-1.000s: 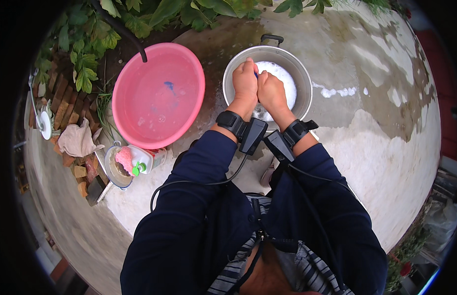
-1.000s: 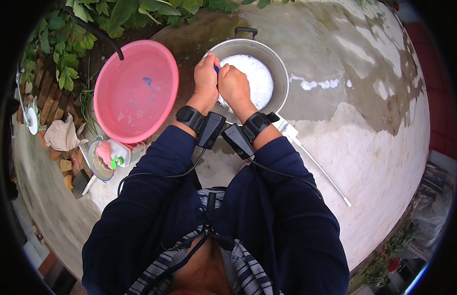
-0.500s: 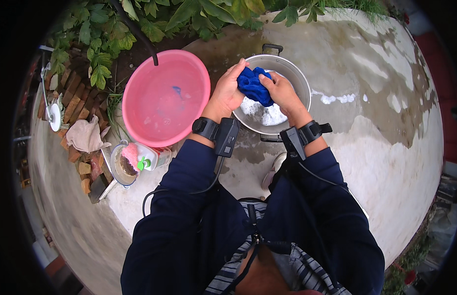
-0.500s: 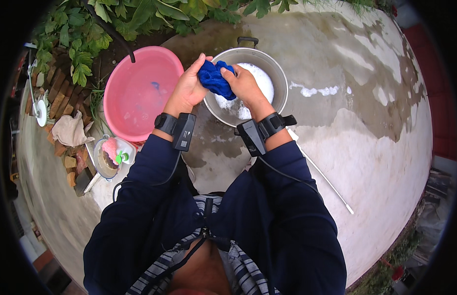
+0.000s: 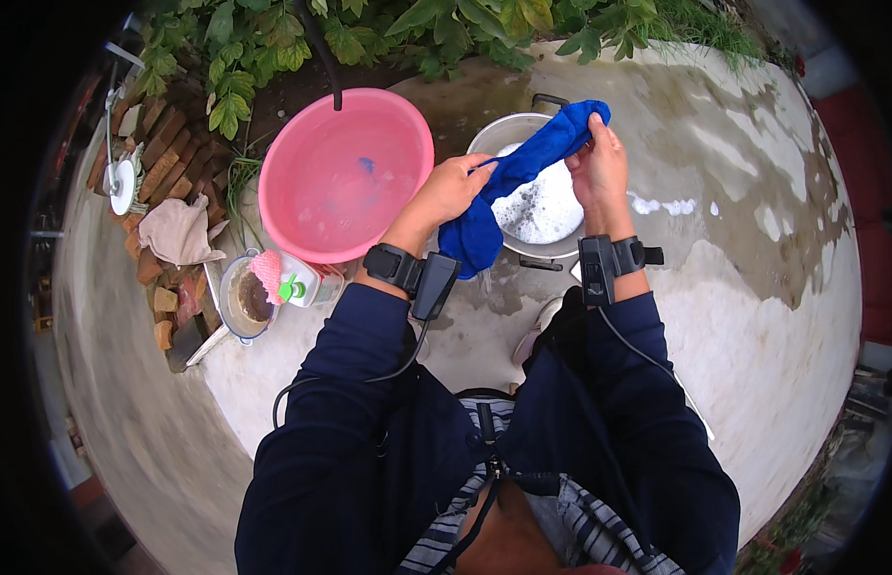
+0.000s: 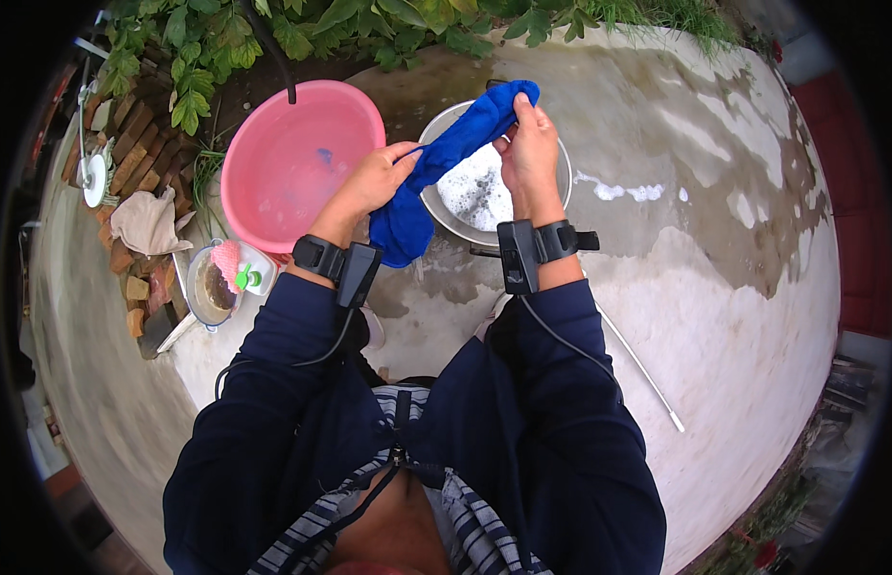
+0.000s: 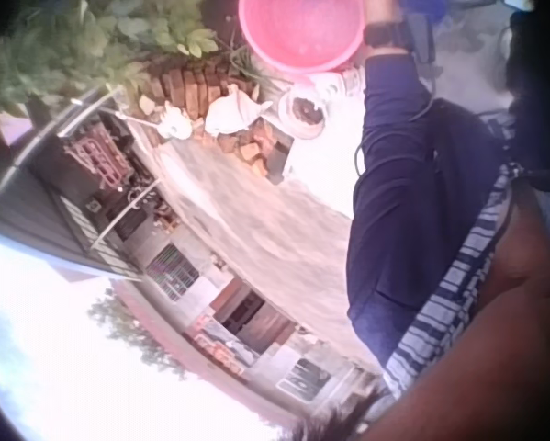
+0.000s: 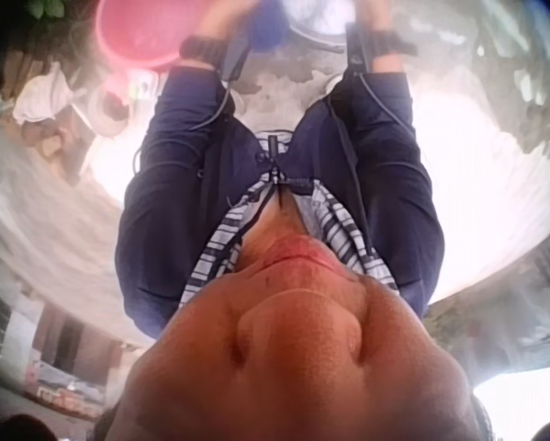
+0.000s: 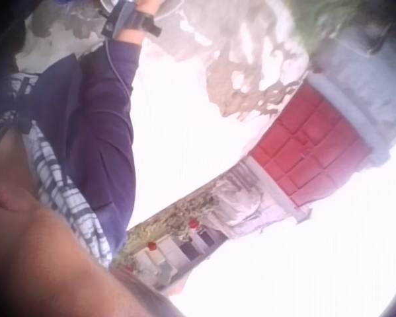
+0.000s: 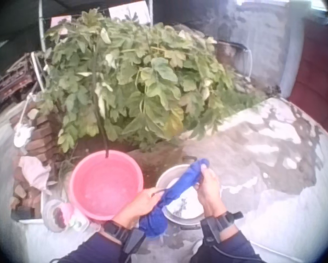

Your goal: The person washes a blue cloth by hand in a metal bucket filled with soapy water, repeatedly submerging, scrubbing, and wringing it. They then attach a pink cloth to a red flat mop head and place the mop aside.

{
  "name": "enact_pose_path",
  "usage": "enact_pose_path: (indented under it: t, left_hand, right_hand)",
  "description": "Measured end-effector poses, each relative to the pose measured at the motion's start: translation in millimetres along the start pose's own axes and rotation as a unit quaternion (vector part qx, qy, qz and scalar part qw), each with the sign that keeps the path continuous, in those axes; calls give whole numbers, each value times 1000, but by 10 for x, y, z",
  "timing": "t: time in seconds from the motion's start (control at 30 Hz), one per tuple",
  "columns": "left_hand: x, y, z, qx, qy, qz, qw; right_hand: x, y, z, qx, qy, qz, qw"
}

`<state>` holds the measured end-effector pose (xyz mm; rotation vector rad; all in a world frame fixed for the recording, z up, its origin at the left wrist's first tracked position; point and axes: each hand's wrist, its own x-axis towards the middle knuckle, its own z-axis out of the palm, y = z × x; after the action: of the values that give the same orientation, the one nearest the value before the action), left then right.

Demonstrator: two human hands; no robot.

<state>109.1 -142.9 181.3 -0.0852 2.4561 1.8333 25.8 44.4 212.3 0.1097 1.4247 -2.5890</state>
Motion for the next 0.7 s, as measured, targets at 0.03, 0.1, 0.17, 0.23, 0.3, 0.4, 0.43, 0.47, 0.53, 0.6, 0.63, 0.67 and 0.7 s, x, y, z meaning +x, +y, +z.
enact_pose_path:
  t: [0.03,0.1,0.17,0.23,0.3,0.4,0.43,0.47,0.53,0.6,0.63,0.67,0.7]
  left_hand:
    - [-49,-4,-54,-56,-37,-52,996]
    - [-167,94,-175,-170,-108,-151,968]
    - [-224,41,-130,-238,-33,-72,968]
    - [-376,186,-154,-393,-10,-94,915]
    - [-401,106,-246,-261,-95,41,960]
    - [-478,-99,-318,-162,2,47,986]
    - [-483,-201,-452,-72,13,2,997]
    - [-508,-196,-578,-21,39,-11,999]
    - [-572,-347,-902,78,91,6,993]
    - [-676,-424,-1207,174,121,-27,977]
    - [-726,-454,-1323,221,135,-45,965]
    - [-763,-502,-1422,221,178,-65,957]
    - [-792,-536,-1508,221,220,-84,947]
  right_hand:
    - [-57,-16,70,3,-25,-11,1000]
    - [-176,-61,221,7,-79,-33,996]
    - [-239,-60,275,5,-119,-26,993]
    - [-335,-22,416,6,-129,-20,991]
    - [-497,69,685,11,-108,-17,994]
    - [-500,155,776,-36,-149,1,988]
    - [-499,164,826,-57,-157,3,986]
    - [-449,156,838,-96,-166,4,981]
    - [-283,188,858,-222,-206,30,953]
    - [-66,218,914,-401,-234,59,884]
    - [-5,290,979,-468,-243,35,849]
    - [97,414,1039,-502,-275,8,820]
    - [160,508,1135,-534,-305,-19,788]
